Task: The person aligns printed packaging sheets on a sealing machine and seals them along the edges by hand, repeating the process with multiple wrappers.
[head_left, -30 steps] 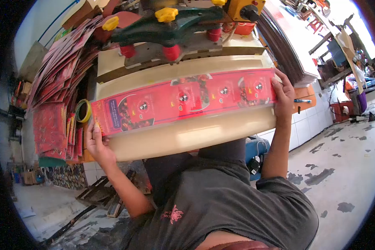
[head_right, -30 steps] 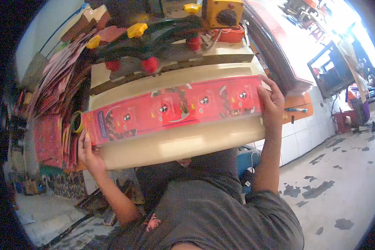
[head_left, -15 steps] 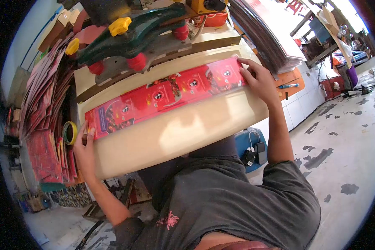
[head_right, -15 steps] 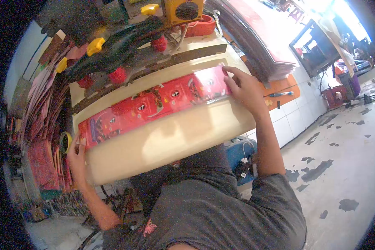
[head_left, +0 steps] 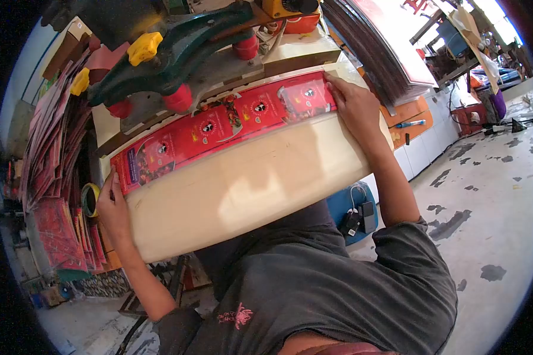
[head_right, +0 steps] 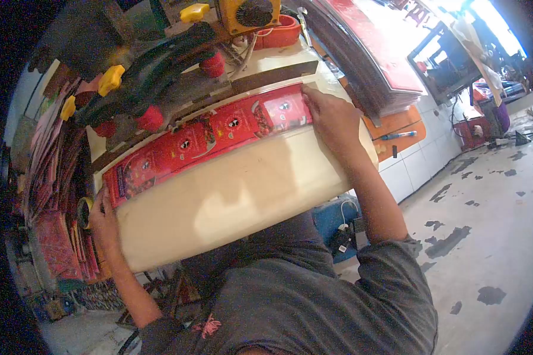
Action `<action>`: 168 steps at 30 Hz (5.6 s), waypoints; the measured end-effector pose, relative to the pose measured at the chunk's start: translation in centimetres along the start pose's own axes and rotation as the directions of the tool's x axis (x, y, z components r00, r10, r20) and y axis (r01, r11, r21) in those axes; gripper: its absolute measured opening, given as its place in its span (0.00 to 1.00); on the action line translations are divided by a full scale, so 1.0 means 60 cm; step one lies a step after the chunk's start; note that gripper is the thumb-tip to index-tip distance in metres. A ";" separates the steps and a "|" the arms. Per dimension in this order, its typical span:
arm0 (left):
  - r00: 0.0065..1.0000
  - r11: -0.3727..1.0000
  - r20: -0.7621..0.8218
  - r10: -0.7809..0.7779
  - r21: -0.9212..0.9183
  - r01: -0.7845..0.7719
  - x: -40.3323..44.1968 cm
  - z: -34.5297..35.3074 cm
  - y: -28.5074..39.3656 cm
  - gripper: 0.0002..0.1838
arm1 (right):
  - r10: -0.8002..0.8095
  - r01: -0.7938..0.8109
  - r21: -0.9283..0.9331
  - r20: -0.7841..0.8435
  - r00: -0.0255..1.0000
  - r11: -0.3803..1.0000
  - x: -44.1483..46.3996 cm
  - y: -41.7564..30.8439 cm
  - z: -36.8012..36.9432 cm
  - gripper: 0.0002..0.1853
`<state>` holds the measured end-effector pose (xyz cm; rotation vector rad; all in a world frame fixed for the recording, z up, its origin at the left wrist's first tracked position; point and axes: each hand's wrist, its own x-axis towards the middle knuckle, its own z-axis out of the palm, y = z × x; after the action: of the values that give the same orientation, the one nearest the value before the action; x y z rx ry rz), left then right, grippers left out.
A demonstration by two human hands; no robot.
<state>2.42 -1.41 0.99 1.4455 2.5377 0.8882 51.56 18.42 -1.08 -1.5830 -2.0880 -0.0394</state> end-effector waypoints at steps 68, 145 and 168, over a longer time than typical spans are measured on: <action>0.987 0.997 -0.158 0.043 0.075 -0.032 0.007 0.010 -0.032 0.15 | 0.090 -0.105 0.160 0.097 0.991 0.981 0.005 -0.033 -0.016 0.18; 1.000 1.000 -0.027 0.017 0.018 -0.016 0.003 0.001 -0.005 0.20 | 0.130 -0.131 0.051 0.034 0.991 0.990 -0.001 -0.004 0.000 0.16; 0.984 0.960 -0.133 0.122 0.267 -0.083 -0.048 -0.011 0.003 0.19 | -0.067 0.071 0.059 -0.072 0.995 0.996 -0.026 -0.031 -0.026 0.12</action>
<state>3.91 -3.96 1.07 1.6542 2.8007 0.7211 50.72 15.95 0.16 -1.4525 -2.0693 -0.0529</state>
